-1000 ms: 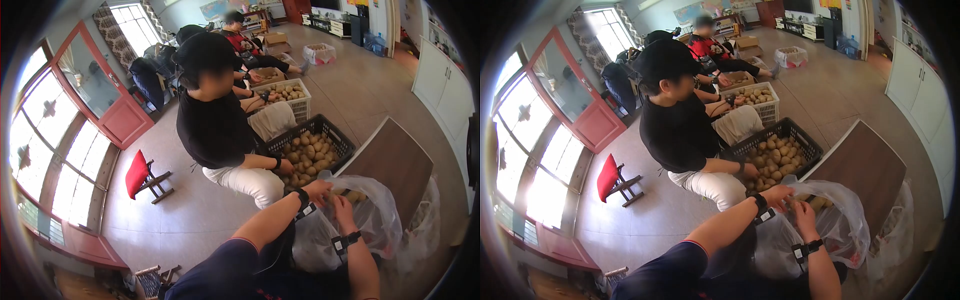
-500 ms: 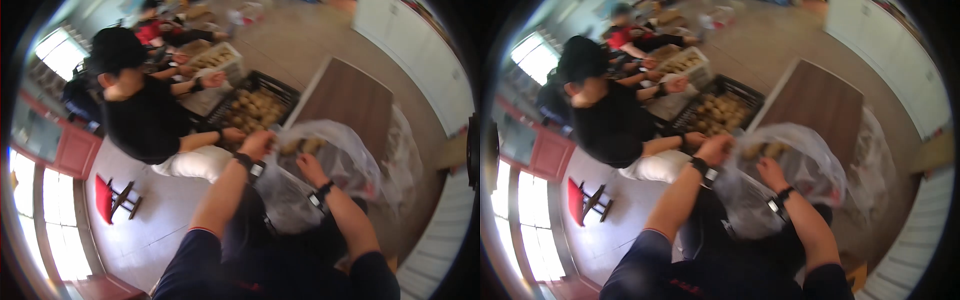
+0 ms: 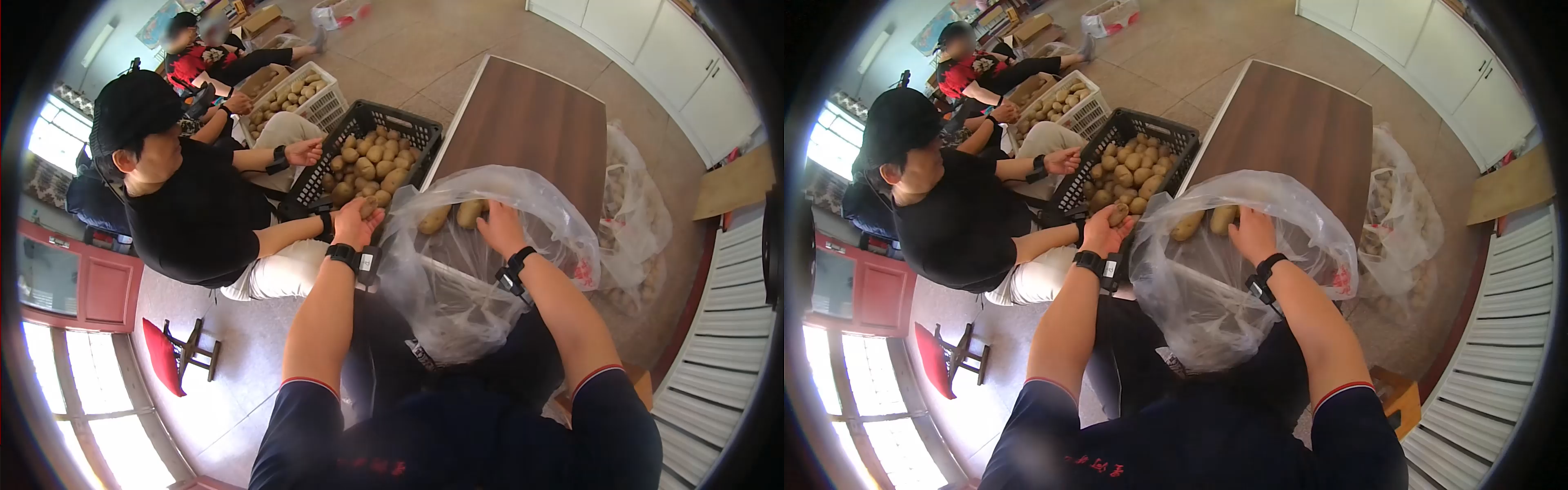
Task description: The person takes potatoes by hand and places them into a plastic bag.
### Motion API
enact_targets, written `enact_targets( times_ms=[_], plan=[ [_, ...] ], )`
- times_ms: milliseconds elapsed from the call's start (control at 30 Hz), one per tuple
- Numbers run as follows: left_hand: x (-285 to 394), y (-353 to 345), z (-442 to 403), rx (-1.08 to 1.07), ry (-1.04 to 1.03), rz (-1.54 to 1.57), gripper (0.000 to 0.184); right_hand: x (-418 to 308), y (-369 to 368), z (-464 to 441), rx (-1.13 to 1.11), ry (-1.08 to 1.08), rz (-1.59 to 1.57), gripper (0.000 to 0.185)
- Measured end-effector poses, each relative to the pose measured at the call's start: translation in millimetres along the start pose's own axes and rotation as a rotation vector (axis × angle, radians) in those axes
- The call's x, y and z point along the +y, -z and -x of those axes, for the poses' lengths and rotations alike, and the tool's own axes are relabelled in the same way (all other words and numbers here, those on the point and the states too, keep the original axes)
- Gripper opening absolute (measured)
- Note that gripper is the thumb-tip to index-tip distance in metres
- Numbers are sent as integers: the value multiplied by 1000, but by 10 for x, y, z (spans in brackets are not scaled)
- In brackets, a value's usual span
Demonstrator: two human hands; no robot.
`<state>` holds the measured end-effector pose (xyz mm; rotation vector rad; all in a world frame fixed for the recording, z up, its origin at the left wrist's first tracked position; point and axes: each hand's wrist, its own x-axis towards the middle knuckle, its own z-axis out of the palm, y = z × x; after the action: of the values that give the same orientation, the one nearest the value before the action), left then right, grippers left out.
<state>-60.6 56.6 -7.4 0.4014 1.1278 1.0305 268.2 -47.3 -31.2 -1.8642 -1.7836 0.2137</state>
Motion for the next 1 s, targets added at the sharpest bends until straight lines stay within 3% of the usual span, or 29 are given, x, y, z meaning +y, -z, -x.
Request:
enact_targets(
  times_ms=[67, 133, 233, 333, 567, 733, 1000],
  plan=[
    [-13, 2, -9, 30, -31, -4, 23, -54, 7, -72, -63, 19, -47, 47],
    [-23, -2, -13, 65, -69, -8, 26, -113, -22, -134, -272, 7, 8, 50],
    [-18, -2, -2, 108, -96, 21, 30, -215, -43, -67, -104, 163, 100, 54],
    [-6, 58, -33, 120, -74, 106, 27, -331, 18, 7, -216, 148, 242, 57],
    [-69, 217, -170, 170, -113, 132, 38, -291, -163, 310, -224, 142, 226, 50],
    [-53, 282, -187, 196, -113, 141, 42, -303, -216, 555, -103, 263, 258, 42],
    [-46, 416, -222, 190, -118, 156, 46, -369, -114, 805, -163, 191, 216, 37]
  ],
)
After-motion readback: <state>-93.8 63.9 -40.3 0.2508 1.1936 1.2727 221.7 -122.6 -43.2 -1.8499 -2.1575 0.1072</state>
